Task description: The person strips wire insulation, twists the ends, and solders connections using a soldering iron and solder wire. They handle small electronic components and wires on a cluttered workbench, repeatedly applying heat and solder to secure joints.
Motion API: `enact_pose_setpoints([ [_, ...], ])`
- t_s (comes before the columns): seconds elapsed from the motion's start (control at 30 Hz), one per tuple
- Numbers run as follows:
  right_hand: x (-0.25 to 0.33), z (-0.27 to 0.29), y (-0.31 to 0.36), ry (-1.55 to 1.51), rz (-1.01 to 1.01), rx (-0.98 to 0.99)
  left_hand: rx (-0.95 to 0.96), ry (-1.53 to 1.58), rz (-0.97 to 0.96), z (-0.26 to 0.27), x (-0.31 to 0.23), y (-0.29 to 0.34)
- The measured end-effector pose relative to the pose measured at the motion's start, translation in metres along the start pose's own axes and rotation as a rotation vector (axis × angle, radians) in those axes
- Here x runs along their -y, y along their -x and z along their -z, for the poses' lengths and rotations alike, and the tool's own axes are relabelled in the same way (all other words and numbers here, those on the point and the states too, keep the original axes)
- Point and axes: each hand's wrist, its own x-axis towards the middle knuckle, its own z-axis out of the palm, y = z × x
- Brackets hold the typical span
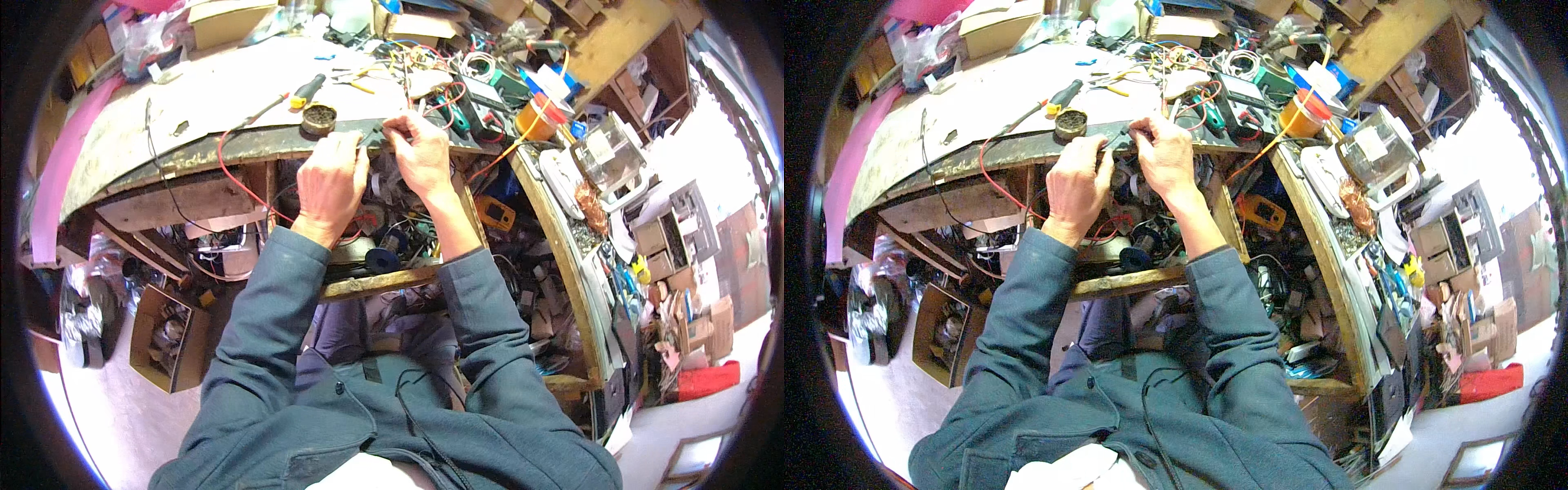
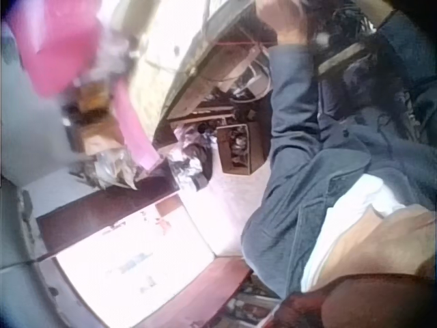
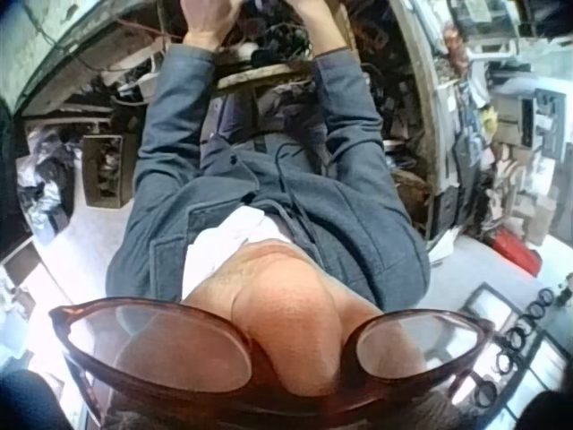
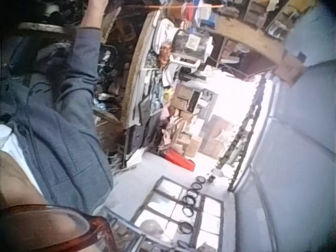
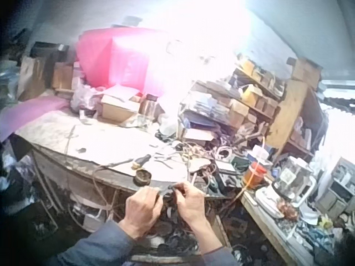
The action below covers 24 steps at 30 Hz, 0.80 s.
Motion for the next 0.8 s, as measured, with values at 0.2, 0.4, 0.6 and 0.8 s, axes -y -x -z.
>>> enact_pose_setpoints([
  [0.2,-0.02,-0.023,-0.007,0.332,0.199,-0.119,0.003,-0.313,-0.164,-0.001,0.013,-0.003],
  [0.4,-0.005,0.001,0.024,0.147,0.152,-0.178,-0.011,-0.326,-0.198,-0.006,0.014,-0.004],
  [0.6,0.022,0.052,0.079,0.046,-0.017,-0.224,0.043,-0.367,-0.201,-0.007,0.022,-0.005],
  [0.8,0.008,0.073,0.131,-0.038,-0.167,-0.374,0.136,-0.309,-0.147,-0.003,0.018,-0.011],
])
